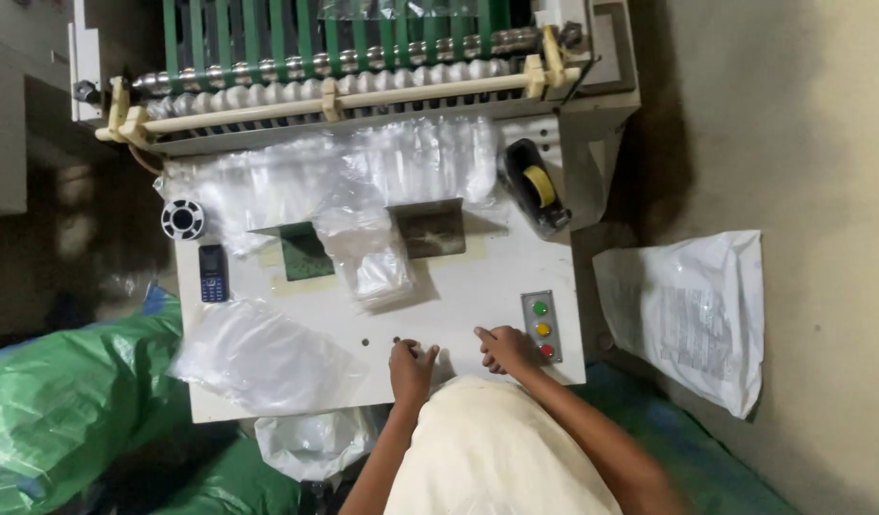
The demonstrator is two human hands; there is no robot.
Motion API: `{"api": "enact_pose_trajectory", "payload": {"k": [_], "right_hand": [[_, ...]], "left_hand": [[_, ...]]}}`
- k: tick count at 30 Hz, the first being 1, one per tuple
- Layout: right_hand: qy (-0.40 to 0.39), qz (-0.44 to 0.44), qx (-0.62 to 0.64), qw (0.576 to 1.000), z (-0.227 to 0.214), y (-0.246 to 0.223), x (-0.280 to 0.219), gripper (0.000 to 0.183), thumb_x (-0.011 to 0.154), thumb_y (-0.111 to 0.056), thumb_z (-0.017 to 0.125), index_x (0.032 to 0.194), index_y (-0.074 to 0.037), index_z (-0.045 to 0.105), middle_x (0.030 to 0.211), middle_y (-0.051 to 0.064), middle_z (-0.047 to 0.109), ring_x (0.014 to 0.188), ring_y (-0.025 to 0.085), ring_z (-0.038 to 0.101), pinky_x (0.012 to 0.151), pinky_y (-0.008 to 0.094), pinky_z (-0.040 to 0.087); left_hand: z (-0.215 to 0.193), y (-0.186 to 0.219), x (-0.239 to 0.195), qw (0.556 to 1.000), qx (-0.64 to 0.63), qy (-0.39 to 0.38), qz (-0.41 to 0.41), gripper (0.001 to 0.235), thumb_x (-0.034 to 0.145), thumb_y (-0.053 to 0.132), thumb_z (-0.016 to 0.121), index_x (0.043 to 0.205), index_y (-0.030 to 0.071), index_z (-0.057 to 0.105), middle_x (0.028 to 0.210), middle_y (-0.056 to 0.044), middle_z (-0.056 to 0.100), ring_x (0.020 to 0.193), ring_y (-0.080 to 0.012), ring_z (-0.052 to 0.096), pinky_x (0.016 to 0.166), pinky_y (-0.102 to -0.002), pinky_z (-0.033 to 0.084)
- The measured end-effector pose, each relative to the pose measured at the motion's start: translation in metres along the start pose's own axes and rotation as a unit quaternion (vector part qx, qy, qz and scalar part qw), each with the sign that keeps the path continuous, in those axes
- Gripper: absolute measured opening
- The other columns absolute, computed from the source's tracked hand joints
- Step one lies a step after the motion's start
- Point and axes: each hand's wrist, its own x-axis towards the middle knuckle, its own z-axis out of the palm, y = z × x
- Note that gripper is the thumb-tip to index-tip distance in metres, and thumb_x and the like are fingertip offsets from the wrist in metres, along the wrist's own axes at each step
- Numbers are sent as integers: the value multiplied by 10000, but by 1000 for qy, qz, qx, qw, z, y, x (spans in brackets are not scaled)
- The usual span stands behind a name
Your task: Folding and stacking plastic bags as they are produced by a packaging machine.
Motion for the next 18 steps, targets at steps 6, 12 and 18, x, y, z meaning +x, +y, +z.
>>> {"api": "enact_pose_trajectory", "payload": {"k": [6, 12, 18], "right_hand": [[-22, -36, -118, 992, -42, 8, -23, 450, 1008, -440, 537, 862, -82, 767, 681, 75, 759, 566, 202, 739, 554, 306, 614], [-53, -104, -129, 985, -56, 34, -24, 439, 1026, -420, 517, 900, -82, 767, 731, 69, 769, 628, 209, 753, 603, 318, 613], [-81, -137, -148, 976, -54, 55, -4, 441, 1039, -428, 511, 903, -89, 759, 718, 43, 758, 641, 187, 740, 644, 327, 586]], "left_hand": [[0, 39, -11, 997, 68, 22, -35, 551, 765, 318, 910, 1133, 30, 617, 1100, -171, 622, 1103, -412, 658, 933, -487, 567], [7, 45, -17, 995, 16, 65, -68, 481, 731, 264, 949, 1054, 30, 679, 984, -152, 668, 998, -403, 721, 838, -469, 586], [17, 46, -33, 992, -22, 101, -72, 374, 826, 210, 876, 1048, -17, 678, 961, -181, 671, 988, -420, 710, 840, -493, 587]]}}
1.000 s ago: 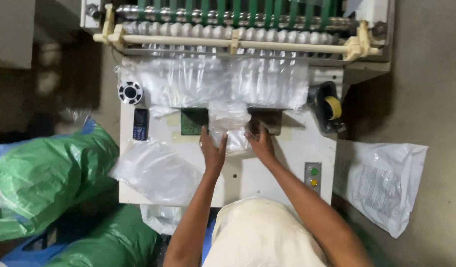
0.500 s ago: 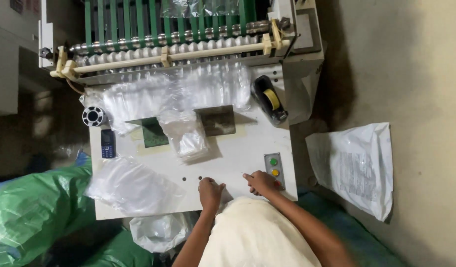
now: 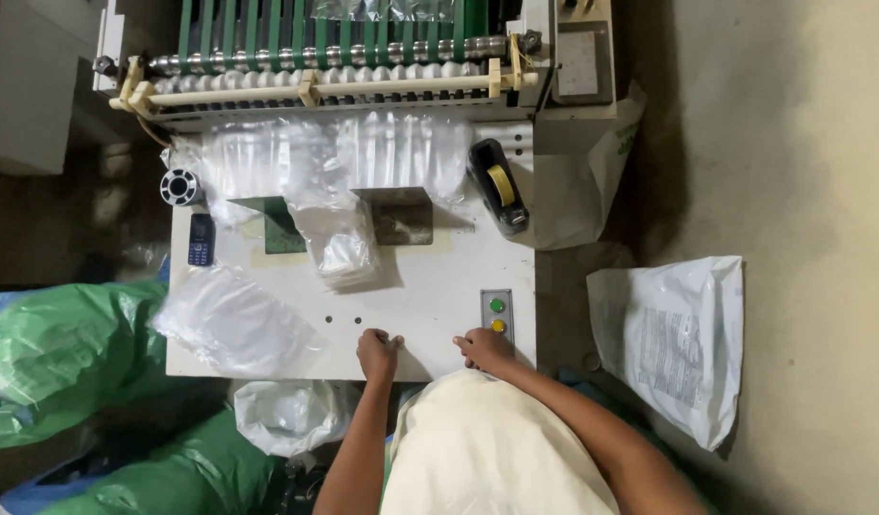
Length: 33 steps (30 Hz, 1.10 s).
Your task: Folding and stacking plastic bags as they are produced by a packaging machine.
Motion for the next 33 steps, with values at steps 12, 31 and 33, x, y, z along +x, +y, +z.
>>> {"api": "enact_pose_trajectory", "payload": {"k": [12, 31, 33], "right_hand": [[13, 69, 11, 997, -2, -15, 10, 442, 977, -452, 593, 823, -89, 793, 668, 54, 748, 586, 193, 721, 542, 290, 559], [52, 96, -49, 993, 13, -32, 18, 581, 958, -497, 646, 713, 6, 803, 723, 83, 780, 674, 187, 652, 646, 342, 449], [50, 103, -37, 993, 13, -27, 24, 550, 936, -491, 669, 709, -6, 794, 732, 58, 776, 713, 172, 647, 658, 325, 433]], "left_hand": [[-10, -3, 7, 997, -10, -78, -5, 376, 852, 245, 862, 1064, 10, 659, 975, -167, 683, 995, -377, 719, 841, -450, 555], [-30, -10, 41, 976, -18, -216, -23, 199, 986, 315, 632, 926, 128, 598, 922, -61, 667, 818, -266, 628, 682, -401, 470], [-29, -14, 48, 974, -20, -222, -38, 306, 1001, 421, 564, 950, 125, 621, 939, -58, 681, 829, -256, 625, 685, -394, 455]]}}
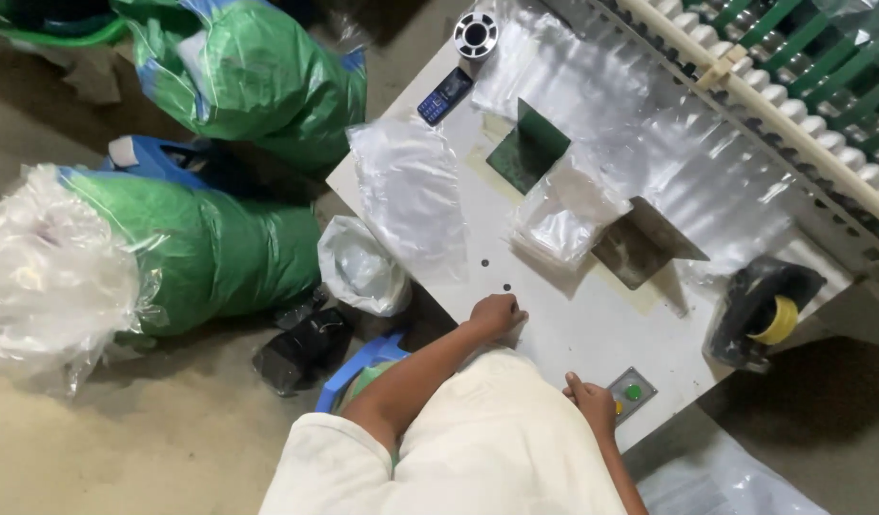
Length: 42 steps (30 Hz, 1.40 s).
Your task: Folding and stacking plastic bags as they are produced by a packaging machine.
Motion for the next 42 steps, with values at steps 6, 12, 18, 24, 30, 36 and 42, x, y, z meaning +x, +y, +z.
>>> {"api": "enact_pose_trajectory", "payload": {"k": [6, 12, 18, 24, 30, 36, 42], "right_hand": [[-6, 14, 5, 1000, -1, -9, 0, 584, 941, -440, 690, 551, -33, 541, 728, 70, 756, 635, 156, 519, 611, 313, 328], [-3, -10, 54, 999, -4, -17, -7, 601, 932, -421, 709, 593, -144, 297, 564, -7, 343, 564, 138, 307, 593, 283, 223], [-7, 1, 35, 999, 0, 0, 8, 576, 939, -423, 704, 566, -106, 400, 567, 4, 408, 586, 144, 357, 577, 314, 258], [-9, -18, 18, 1000, 4, 16, 27, 582, 925, -473, 699, 557, -119, 419, 597, -3, 550, 618, 118, 478, 587, 284, 294], [-9, 9, 18, 1000, 1, 2, 14, 524, 932, -424, 701, 592, -29, 651, 671, 49, 705, 647, 145, 564, 597, 305, 362], [10, 46, 46, 998, 5, 1, 8, 433, 917, -438, 737, 916, -16, 834, 790, 194, 769, 882, 339, 729, 813, 416, 541], [-4, 39, 52, 998, 6, 20, 24, 424, 912, -469, 736, 916, -60, 850, 746, 147, 774, 780, 287, 737, 752, 383, 553]], "left_hand": [[-4, 2, 7, 996, -58, 68, -8, 352, 986, 473, 616, 863, 143, 627, 686, 18, 706, 663, -185, 624, 620, -359, 452], [-14, 5, 3, 997, -57, 47, 9, 370, 1007, 468, 605, 833, 141, 617, 695, 9, 700, 651, -187, 611, 598, -361, 435], [4, -2, 13, 999, -12, 53, 6, 383, 1025, 483, 559, 949, 110, 604, 833, -54, 685, 742, -269, 634, 613, -414, 443], [-7, 2, 9, 999, -28, 47, -1, 376, 1020, 489, 568, 941, 125, 625, 816, -37, 702, 755, -261, 641, 648, -402, 451], [-8, 3, 7, 998, -25, 51, 13, 368, 1017, 462, 576, 880, 125, 627, 709, -15, 704, 715, -249, 654, 649, -412, 464], [-18, 4, -6, 992, -29, 90, 87, 359, 981, 387, 653, 815, 69, 680, 572, -54, 662, 573, -254, 695, 638, -379, 556], [-12, -10, 25, 996, -77, -25, 45, 336, 1014, 356, 592, 965, 48, 720, 700, -62, 739, 612, -202, 703, 572, -379, 554]]}}
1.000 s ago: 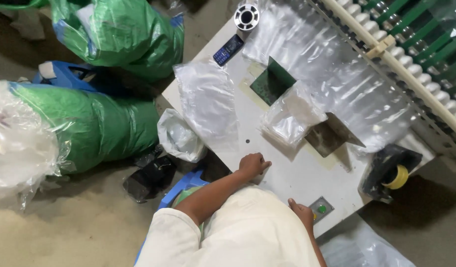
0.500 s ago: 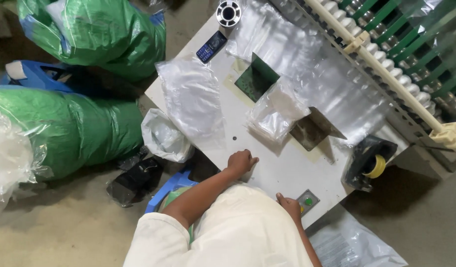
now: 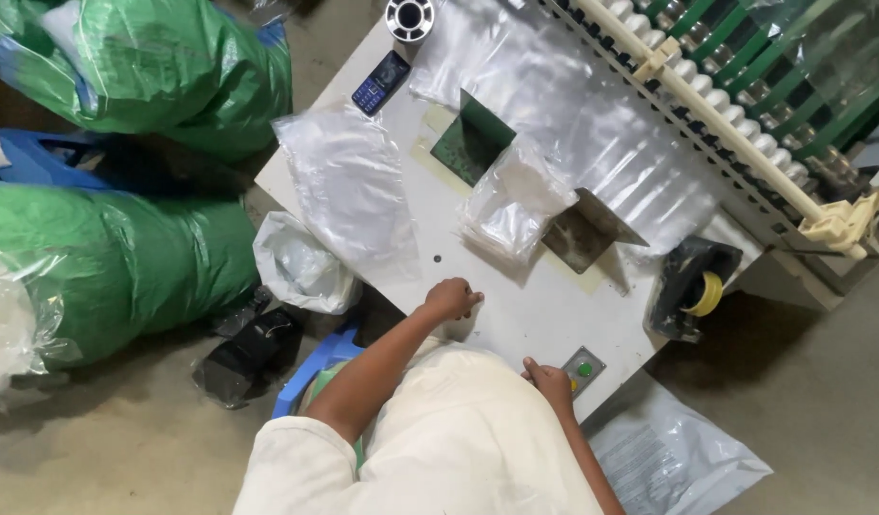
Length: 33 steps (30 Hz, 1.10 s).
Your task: Folding and stacking plastic bags as they are produced by a packaging machine.
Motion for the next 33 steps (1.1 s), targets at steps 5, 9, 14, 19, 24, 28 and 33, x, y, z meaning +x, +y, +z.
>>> {"api": "enact_pose_trajectory", "payload": {"k": [5, 9, 14, 19, 24, 28, 33], "right_hand": [[-81, 30, 82, 993, -16, -30, -11, 465, 913, -315, 745, 1189, 58, 725, 1050, 268, 756, 968, 335, 728, 824, 427, 586], [33, -64, 285, 956, -41, -52, 20, 508, 888, -76, 752, 1339, 61, 564, 1135, 206, 688, 956, 290, 680, 804, 444, 601], [132, -152, 463, 863, -102, -124, 55, 422, 1007, -221, 710, 1371, -108, 531, 1292, 0, 552, 1246, 222, 557, 1044, 429, 508], [79, -124, 645, 750, -130, -170, 100, 488, 929, -561, 751, 1180, -176, 589, 1197, -11, 606, 1200, 214, 598, 1069, 467, 572], [146, -56, 621, 768, -133, -215, 117, 701, 821, -631, 851, 1298, -204, 567, 1256, 12, 623, 1144, 253, 664, 880, 411, 661], [159, 5, 607, 778, -136, -230, 136, 593, 852, -427, 902, 1243, -130, 568, 1109, 57, 638, 916, 213, 697, 599, 231, 651], [169, 30, 520, 837, -147, -239, 130, 725, 798, -333, 945, 1341, -43, 564, 1240, 221, 588, 1128, 393, 667, 867, 519, 627]], "left_hand": [[-86, 26, 9, 958, -217, 174, -65, 379, 1049, 412, 474, 1067, 100, 688, 832, -58, 766, 718, -216, 732, 516, -368, 575], [-157, 57, 45, 819, -486, 298, 60, 449, 1074, 424, 509, 1204, 5, 608, 1174, -181, 738, 922, -224, 711, 651, -301, 608], [-224, 110, 79, 684, -691, 201, 119, 1154, 942, 726, 523, 1581, -139, 102, 1607, -368, 248, 1503, -461, 271, 1204, -502, 377], [-258, 179, 79, 707, -681, 171, 85, 1392, 789, 847, 548, 1590, -150, -1, 1618, -391, 181, 1540, -477, 151, 1297, -536, 151], [-266, 205, 108, 744, -605, 284, -4, 1397, 690, 691, 833, 1549, -174, 151, 1600, -389, 208, 1518, -486, 224, 1277, -540, 162], [-270, 193, 139, 732, -618, 282, -47, 1449, 641, 597, 943, 1561, -154, 113, 1607, -358, 201, 1536, -433, 213, 1275, -514, 134], [-277, 185, 181, 728, -638, 247, -44, 1043, 714, 209, 992, 1473, -191, 398, 1469, -390, 435, 1437, -500, 382, 1180, -569, 314]]}}
